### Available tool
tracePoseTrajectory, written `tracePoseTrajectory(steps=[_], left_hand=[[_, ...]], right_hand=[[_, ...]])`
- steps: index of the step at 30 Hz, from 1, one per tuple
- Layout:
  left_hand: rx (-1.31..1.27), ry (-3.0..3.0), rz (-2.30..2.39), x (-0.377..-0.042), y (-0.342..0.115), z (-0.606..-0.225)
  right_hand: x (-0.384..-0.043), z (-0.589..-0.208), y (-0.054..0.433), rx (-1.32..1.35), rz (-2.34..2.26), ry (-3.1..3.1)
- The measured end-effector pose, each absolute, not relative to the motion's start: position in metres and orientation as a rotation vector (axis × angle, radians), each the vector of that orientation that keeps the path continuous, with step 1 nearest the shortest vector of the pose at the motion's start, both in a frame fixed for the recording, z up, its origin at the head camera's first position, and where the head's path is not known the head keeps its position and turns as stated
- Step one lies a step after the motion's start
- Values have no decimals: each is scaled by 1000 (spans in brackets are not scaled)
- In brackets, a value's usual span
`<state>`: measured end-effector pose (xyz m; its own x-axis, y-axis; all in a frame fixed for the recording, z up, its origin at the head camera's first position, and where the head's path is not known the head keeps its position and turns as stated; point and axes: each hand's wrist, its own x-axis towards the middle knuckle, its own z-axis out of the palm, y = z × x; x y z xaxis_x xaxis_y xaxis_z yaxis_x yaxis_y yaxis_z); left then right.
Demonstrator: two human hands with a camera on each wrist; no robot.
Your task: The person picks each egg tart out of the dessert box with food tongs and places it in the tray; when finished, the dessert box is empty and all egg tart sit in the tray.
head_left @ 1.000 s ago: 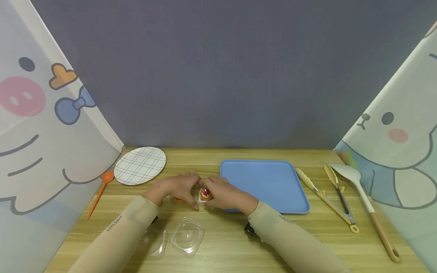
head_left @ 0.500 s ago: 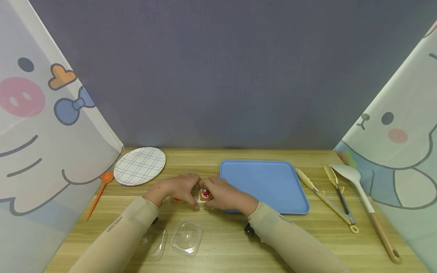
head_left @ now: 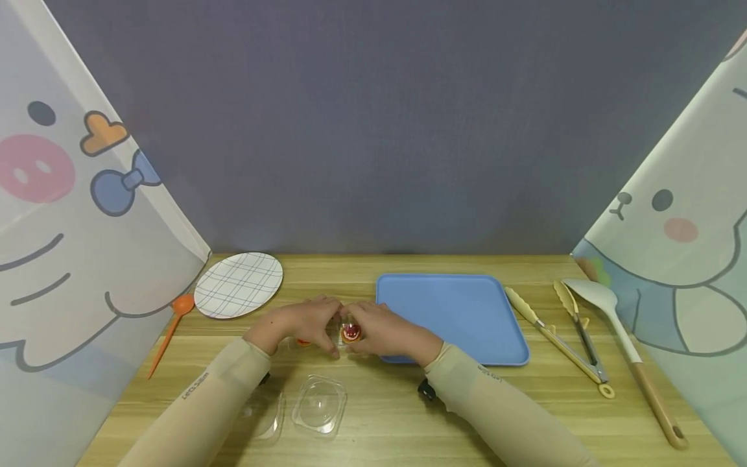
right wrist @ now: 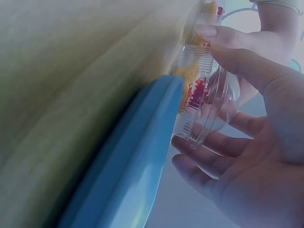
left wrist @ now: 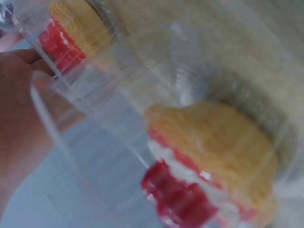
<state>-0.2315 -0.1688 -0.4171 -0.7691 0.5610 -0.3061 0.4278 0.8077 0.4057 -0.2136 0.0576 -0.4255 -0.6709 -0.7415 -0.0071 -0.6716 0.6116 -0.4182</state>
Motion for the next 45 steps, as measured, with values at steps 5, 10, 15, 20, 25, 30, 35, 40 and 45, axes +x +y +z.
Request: tracePoseTrajectory(steps=[5,10,15,20,25,30,35,40,45], left_hand=[[736,2576,428,-231,-170,-418],[714,2568,415,-231,-170,-417],[696,2558,422,-231,-170,-417],[682,2551,443,-231,-170,-417],[674,2549,450,-231,-170,-417],[677,2542,450,-230,-169,-416],[684,2537,458,-231,-170,-417],[680,2544,468,-232,-170,-416],[660,2539,480,-231,-170,-416]], right_hand=[[-213,-421,59,-1166,-609,2632],[-213,-415,62,-1116,-655,2608],[-211,-408,66,-1116,-684,2605],[-208,-402,69,-1136,-710,2611],[-202,-396,72,-1176,-718,2625],[-194,-384,80,-1153,-807,2522],[-187,-377,87,-1105,-958,2308],[-180,-377,91,-1072,-1035,2190],[-176,-386,95,-942,-1085,2075]])
